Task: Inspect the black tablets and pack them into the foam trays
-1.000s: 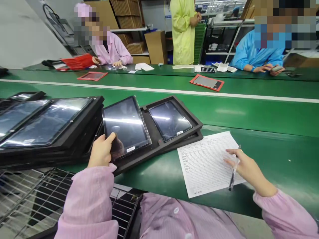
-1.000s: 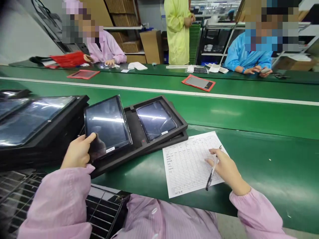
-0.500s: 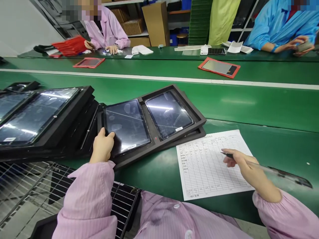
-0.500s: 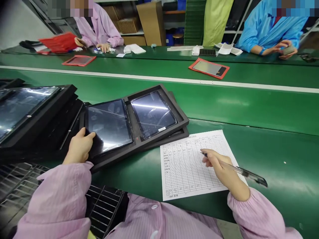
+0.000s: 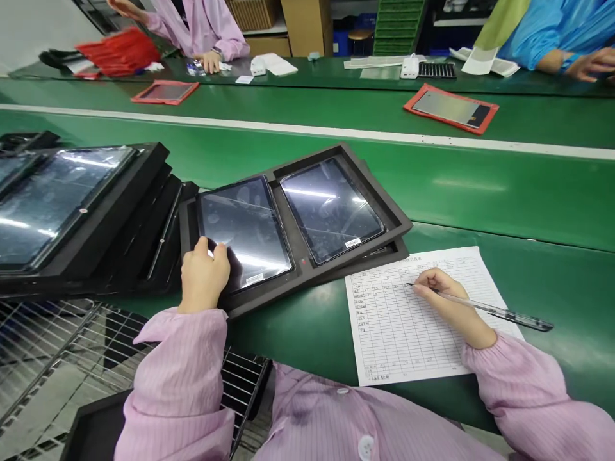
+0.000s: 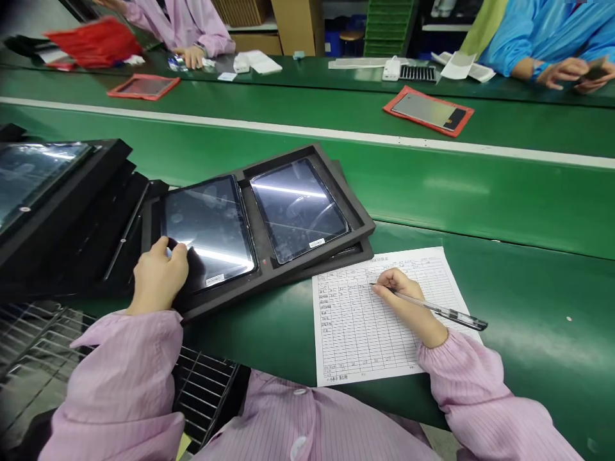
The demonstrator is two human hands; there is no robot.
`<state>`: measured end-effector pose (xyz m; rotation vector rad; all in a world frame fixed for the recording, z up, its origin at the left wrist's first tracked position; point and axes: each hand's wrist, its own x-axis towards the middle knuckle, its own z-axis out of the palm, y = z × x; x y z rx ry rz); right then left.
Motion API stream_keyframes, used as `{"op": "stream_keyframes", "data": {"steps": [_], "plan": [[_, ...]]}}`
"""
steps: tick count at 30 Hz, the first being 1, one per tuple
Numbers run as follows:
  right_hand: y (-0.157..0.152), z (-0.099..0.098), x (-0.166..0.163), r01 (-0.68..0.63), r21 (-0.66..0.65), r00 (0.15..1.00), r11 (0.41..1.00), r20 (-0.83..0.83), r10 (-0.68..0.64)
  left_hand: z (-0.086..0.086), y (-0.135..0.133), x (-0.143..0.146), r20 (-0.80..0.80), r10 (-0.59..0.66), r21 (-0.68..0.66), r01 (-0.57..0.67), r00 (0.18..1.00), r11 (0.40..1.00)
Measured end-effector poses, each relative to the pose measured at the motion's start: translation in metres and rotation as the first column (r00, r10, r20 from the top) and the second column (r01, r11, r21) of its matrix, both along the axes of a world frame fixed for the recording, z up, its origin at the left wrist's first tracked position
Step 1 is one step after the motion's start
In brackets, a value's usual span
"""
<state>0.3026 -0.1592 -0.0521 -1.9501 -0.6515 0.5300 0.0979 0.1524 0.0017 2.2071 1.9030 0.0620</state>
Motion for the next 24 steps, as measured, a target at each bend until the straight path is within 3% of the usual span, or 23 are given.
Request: {"op": "stream_keyframes", "data": {"steps": [5, 7, 9, 11, 13, 24], "plan": [[-0.001, -0.011, 0.0, 0.071, -0.002, 0.995, 0.997, 0.064, -0.071, -0.002, -0.007, 0.0, -0.057, -0.004, 0.033, 0.006, 0.998, 0.999], [-0.001, -0.012, 0.0, 0.086, -0.004, 0.992, 0.996, 0.097, -0.085, -0.005, -0.012, 0.0, -0.08, -0.059, 0.208, 0.075, 0.995, 0.975], [0.0, -0.013, 0.0, 0.089, -0.004, 0.988, 0.996, 0.124, -0.088, -0.011, -0.012, -0.002, -0.112, -0.219, 0.329, 0.244, 0.969, 0.912], [0.001, -0.013, -0.001, 0.082, -0.003, 0.986, 0.997, 0.146, -0.08, -0.016, -0.008, -0.003, -0.131, -0.389, 0.255, 0.41, 0.912, 0.876], [0.003, -0.013, -0.002, 0.071, -0.001, 0.984, 0.997, 0.166, -0.07, -0.02, -0.002, -0.004, -0.126, -0.469, 0.104, 0.481, 0.874, 0.87], [0.003, -0.017, -0.004, 0.05, -0.002, 0.978, 0.999, 0.205, -0.049, -0.02, -0.001, 0.0, -0.081, -0.432, 0.111, 0.439, 0.898, 0.892]]}}
